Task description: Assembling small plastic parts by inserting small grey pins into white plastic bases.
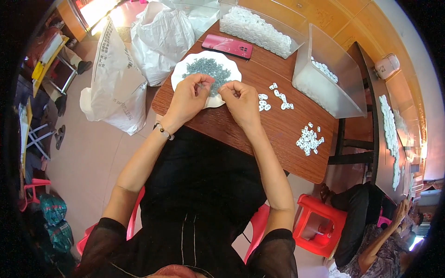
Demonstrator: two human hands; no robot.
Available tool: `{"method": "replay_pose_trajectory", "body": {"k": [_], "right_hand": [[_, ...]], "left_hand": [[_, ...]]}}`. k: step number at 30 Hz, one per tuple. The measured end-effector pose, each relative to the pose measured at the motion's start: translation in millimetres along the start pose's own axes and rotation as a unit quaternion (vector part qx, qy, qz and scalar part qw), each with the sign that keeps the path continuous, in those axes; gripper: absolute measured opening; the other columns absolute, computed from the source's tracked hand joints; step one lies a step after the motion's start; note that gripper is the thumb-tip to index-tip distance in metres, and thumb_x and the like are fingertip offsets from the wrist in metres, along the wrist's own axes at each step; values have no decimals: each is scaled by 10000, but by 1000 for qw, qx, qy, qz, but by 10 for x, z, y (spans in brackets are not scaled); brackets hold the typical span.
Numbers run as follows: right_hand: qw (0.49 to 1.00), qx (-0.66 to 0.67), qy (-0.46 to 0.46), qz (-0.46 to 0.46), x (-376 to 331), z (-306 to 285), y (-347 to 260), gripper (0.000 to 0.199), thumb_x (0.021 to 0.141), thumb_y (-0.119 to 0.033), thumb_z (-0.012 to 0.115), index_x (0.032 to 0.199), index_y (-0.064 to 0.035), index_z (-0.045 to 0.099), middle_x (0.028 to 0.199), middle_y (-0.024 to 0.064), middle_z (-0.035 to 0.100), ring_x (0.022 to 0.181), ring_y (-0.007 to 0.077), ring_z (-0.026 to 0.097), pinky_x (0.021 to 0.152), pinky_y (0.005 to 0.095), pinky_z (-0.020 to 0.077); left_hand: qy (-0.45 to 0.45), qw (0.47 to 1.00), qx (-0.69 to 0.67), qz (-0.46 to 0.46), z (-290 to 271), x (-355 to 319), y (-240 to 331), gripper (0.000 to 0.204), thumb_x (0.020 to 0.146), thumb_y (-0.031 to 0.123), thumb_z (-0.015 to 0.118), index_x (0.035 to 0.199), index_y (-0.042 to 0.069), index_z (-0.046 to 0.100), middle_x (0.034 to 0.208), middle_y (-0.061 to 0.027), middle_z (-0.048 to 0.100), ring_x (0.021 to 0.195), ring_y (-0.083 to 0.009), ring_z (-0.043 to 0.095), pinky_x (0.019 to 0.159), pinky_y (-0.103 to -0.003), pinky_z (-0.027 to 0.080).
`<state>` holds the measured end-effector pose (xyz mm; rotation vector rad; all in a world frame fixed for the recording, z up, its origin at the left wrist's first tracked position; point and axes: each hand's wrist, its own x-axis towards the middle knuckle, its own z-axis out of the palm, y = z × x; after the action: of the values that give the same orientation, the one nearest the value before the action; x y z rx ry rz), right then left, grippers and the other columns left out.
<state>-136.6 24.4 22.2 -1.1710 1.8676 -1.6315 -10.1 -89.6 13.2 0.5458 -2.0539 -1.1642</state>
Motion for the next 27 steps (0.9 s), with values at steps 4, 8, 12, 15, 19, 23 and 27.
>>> {"method": "replay_pose_trajectory", "body": {"k": [4, 8, 12, 15, 19, 23, 27], "right_hand": [[1000, 7, -17, 11, -74, -45, -63, 169, 872, -131, 643, 814, 23, 684, 633, -46, 567, 572, 19, 455, 521, 201, 357], [998, 4, -42, 44, -207, -146, -165, 156, 890, -122, 642, 832, 19, 681, 642, -63, 543, 582, 4, 426, 519, 187, 330], [997, 12, -47, 57, -362, -247, -167, 145, 886, -118, 649, 837, 15, 678, 648, -71, 544, 588, -5, 414, 515, 186, 314], [996, -2, -42, 73, -493, -363, -174, 141, 887, -118, 647, 841, 11, 681, 658, -72, 553, 588, -5, 411, 518, 186, 316], [996, -12, -23, 80, -673, -550, -112, 154, 890, -133, 655, 882, 16, 694, 666, -68, 563, 605, -1, 419, 529, 181, 319], [996, 15, 3, 87, -852, -670, -137, 178, 911, -139, 648, 990, 7, 712, 761, -23, 618, 647, 32, 488, 570, 188, 405], [986, 81, 17, 145, -1026, -775, -120, 220, 927, -124, 627, 1098, -1, 689, 866, 24, 658, 669, 65, 544, 627, 203, 474]], "left_hand": [[-36, 995, -90, -20, 8, 6, 96, 154, 866, 122, 651, 920, -20, 677, 756, -89, 656, 636, -115, 581, 618, -264, 483], [-77, 982, -172, -28, 88, -63, 142, 156, 870, 123, 663, 913, -26, 681, 730, -73, 662, 618, -77, 561, 584, -235, 462], [-121, 983, -131, -52, 110, -143, 261, 125, 882, 88, 659, 898, -34, 682, 720, -27, 652, 631, -46, 540, 573, -212, 441], [-134, 985, -98, -44, 168, -226, 382, 110, 890, 72, 661, 884, -36, 682, 726, 20, 638, 647, -19, 510, 582, -187, 425], [-127, 989, -73, -22, 285, -294, 451, 157, 877, 107, 659, 865, -49, 675, 667, -63, 648, 588, -74, 554, 542, -244, 446], [-136, 977, -155, -44, 402, -365, 419, 160, 893, 108, 645, 882, -49, 674, 689, -51, 658, 592, -68, 551, 541, -243, 443], [-186, 964, -167, -95, 474, -438, 515, 158, 926, 131, 632, 937, -19, 678, 772, -14, 671, 650, -30, 522, 590, -187, 426]]}}
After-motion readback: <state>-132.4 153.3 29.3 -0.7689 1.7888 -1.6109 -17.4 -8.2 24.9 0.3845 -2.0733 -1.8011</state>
